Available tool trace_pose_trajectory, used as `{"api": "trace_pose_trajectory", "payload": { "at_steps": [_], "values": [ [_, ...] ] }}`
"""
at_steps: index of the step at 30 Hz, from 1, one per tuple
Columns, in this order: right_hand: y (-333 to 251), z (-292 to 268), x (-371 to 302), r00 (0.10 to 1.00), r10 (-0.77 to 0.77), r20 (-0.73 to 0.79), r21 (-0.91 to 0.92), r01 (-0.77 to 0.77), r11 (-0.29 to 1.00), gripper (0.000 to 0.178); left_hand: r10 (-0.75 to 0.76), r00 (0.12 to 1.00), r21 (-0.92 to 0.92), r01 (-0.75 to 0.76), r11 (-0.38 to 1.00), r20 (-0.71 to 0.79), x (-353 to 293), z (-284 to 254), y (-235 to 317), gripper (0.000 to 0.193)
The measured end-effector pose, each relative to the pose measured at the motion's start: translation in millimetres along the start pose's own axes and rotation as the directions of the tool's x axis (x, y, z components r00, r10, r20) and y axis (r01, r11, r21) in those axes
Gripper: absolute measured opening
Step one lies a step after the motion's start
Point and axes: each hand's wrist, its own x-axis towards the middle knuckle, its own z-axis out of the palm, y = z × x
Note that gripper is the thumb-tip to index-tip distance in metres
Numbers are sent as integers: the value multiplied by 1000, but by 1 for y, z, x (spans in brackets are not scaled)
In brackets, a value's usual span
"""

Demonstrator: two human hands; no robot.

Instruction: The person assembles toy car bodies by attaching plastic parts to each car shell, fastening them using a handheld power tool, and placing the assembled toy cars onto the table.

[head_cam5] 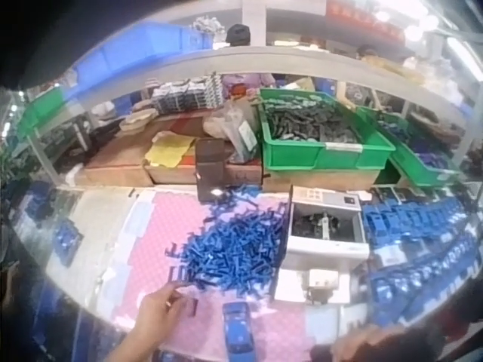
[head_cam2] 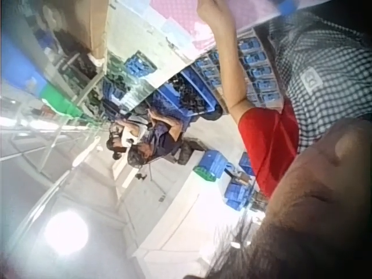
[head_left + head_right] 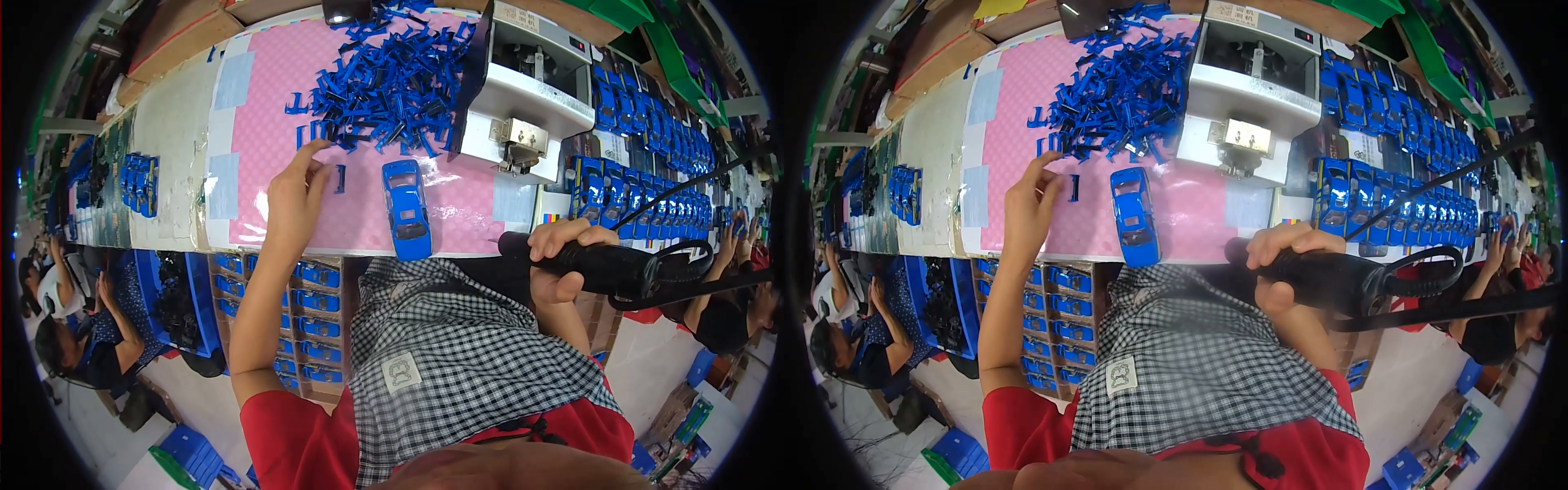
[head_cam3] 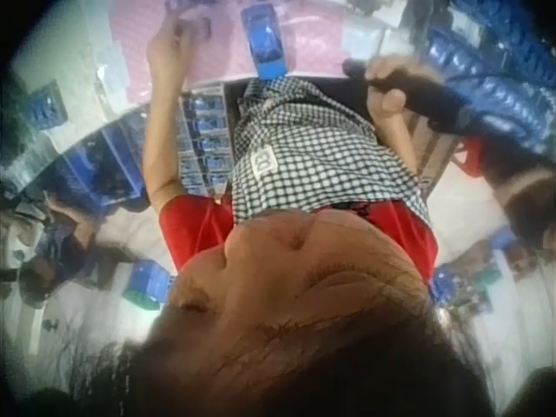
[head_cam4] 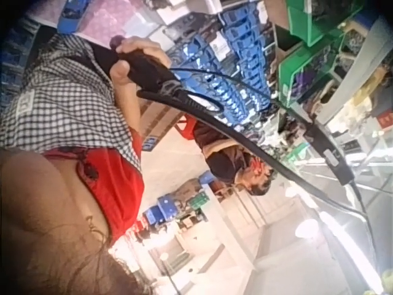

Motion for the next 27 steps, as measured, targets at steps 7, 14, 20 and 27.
{"api": "trace_pose_trajectory", "payload": {
  "at_steps": [7, 14, 20, 27],
  "values": [
    [-8, -1, -1, 999, 34, -8, -86, -34, 996, 57, 707, 687, 441, -693, 570, 165, 1, 1, -3, 18],
    [-13, -12, -1, 991, 92, 102, 132, -105, 986, 56, 511, 855, 65, -517, 853, 94, 5, 25, 37, 22],
    [-8, -18, -2, 989, 66, 129, 225, -94, 970, 62, 681, 720, 171, -694, 700, 136, 18, 49, 45, 21],
    [-10, -16, -2, 993, 52, 106, 261, -78, 962, 55, 481, 852, 127, -511, 850, 208, 23, 41, 64, 12]
  ]
}}
